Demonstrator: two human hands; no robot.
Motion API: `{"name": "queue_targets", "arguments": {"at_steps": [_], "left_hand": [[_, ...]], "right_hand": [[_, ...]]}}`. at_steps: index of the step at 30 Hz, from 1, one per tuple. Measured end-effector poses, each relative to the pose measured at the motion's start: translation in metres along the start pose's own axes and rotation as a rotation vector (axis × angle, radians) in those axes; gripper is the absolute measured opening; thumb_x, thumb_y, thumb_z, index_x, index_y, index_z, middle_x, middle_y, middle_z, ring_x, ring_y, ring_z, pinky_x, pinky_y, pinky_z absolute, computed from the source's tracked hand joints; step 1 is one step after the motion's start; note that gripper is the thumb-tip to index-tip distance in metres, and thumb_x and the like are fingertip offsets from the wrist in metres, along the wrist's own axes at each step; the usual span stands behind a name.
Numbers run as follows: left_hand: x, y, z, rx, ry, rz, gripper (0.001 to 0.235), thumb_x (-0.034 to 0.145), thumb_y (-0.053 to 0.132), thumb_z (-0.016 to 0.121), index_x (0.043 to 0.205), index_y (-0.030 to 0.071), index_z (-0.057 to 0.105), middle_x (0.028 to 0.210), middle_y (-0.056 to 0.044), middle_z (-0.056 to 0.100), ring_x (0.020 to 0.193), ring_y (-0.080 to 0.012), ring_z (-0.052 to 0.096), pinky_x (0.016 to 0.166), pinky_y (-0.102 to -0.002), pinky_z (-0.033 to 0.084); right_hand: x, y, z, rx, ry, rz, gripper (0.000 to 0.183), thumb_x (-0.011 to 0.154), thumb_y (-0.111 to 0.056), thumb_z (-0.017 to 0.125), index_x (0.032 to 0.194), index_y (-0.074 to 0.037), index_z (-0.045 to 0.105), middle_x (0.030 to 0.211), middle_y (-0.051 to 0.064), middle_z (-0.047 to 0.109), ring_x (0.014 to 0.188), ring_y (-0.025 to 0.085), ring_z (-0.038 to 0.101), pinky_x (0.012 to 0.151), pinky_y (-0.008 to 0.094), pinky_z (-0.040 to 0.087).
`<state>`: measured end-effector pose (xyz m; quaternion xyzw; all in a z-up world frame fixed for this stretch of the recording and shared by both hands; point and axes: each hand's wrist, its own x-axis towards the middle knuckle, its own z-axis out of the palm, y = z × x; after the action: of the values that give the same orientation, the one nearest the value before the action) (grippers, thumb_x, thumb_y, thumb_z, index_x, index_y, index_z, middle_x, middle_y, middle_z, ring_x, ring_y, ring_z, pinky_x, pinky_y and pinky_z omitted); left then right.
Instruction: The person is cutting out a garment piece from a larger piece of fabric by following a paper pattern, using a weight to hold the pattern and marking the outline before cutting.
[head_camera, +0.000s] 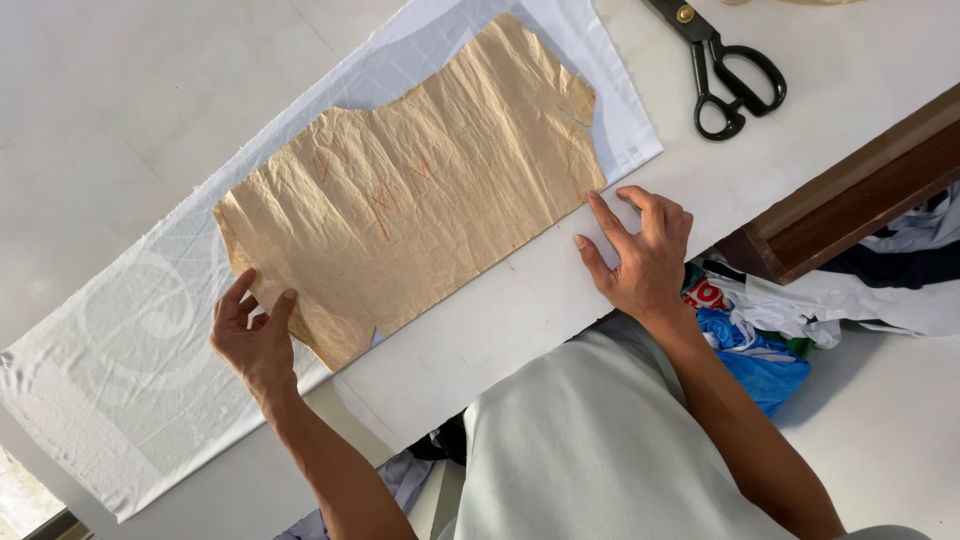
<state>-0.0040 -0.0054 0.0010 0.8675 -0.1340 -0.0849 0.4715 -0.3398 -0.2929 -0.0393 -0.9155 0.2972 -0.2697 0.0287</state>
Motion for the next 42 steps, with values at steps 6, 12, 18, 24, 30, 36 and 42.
{"name": "queue_targets", "arguments": {"at_steps": [6, 12, 18, 24, 30, 36, 42], "left_hand": [[0.000, -0.005, -0.005, 0.088, 0.017, 0.005, 0.054, 0.076, -0.005, 0.089, 0.125, 0.005, 0.072, 0.121, -0.010, 0.062, 0.105, -0.0221, 0.065, 0.072, -0.022, 0.054], [-0.001, -0.001, -0.008, 0.078, 0.018, 0.004, 0.053, 0.076, -0.008, 0.088, 0.125, 0.004, 0.071, 0.122, -0.011, 0.062, 0.105, -0.0231, 0.064, 0.072, -0.023, 0.055], [-0.002, -0.006, -0.007, 0.034, 0.026, -0.015, 0.052, 0.077, -0.013, 0.084, 0.124, 0.003, 0.071, 0.121, -0.010, 0.062, 0.104, -0.0219, 0.065, 0.074, -0.022, 0.056], [-0.001, -0.004, -0.008, -0.009, 0.020, 0.002, 0.050, 0.079, -0.015, 0.081, 0.125, 0.002, 0.070, 0.123, -0.010, 0.061, 0.104, -0.0209, 0.064, 0.076, -0.023, 0.057], [0.000, -0.010, -0.007, -0.038, 0.052, 0.013, 0.049, 0.078, -0.015, 0.083, 0.122, 0.001, 0.071, 0.120, -0.011, 0.062, 0.102, -0.0219, 0.066, 0.075, -0.024, 0.058], [0.000, -0.011, -0.006, 0.000, 0.073, 0.012, 0.049, 0.077, -0.013, 0.086, 0.121, 0.003, 0.073, 0.119, -0.010, 0.064, 0.102, -0.0226, 0.067, 0.074, -0.025, 0.058], [-0.001, -0.014, -0.013, 0.062, 0.098, 0.033, 0.051, 0.075, -0.003, 0.092, 0.121, 0.009, 0.074, 0.121, -0.007, 0.065, 0.104, -0.0200, 0.065, 0.075, -0.023, 0.054]], "right_hand": [[0.000, 0.001, 0.001, -0.006, 0.004, -0.006, 0.042, 0.099, -0.046, 0.063, 0.128, -0.018, 0.078, 0.119, 0.010, 0.059, 0.104, 0.029, 0.052, 0.080, 0.039, 0.035], [0.001, 0.001, 0.001, 0.014, 0.014, -0.013, 0.042, 0.099, -0.045, 0.064, 0.127, -0.017, 0.078, 0.119, 0.011, 0.059, 0.103, 0.030, 0.053, 0.080, 0.040, 0.036], [0.001, 0.001, 0.001, 0.001, 0.024, -0.029, 0.043, 0.100, -0.045, 0.064, 0.127, -0.016, 0.078, 0.119, 0.011, 0.060, 0.101, 0.030, 0.053, 0.080, 0.040, 0.036], [0.001, 0.002, 0.002, 0.034, 0.022, -0.033, 0.041, 0.100, -0.043, 0.065, 0.125, -0.014, 0.079, 0.120, 0.011, 0.059, 0.101, 0.031, 0.052, 0.080, 0.040, 0.035], [0.001, 0.001, 0.000, 0.034, 0.013, -0.026, 0.042, 0.100, -0.044, 0.065, 0.125, -0.013, 0.080, 0.119, 0.012, 0.060, 0.102, 0.031, 0.052, 0.082, 0.041, 0.036], [0.000, 0.001, 0.001, 0.047, 0.012, -0.022, 0.043, 0.100, -0.043, 0.067, 0.127, -0.013, 0.079, 0.119, 0.012, 0.060, 0.101, 0.031, 0.052, 0.082, 0.042, 0.036], [0.004, -0.001, -0.007, 0.094, 0.029, 0.008, 0.057, 0.099, -0.045, 0.066, 0.141, -0.007, 0.069, 0.119, 0.014, 0.060, 0.097, 0.031, 0.054, 0.082, 0.043, 0.038]]}}
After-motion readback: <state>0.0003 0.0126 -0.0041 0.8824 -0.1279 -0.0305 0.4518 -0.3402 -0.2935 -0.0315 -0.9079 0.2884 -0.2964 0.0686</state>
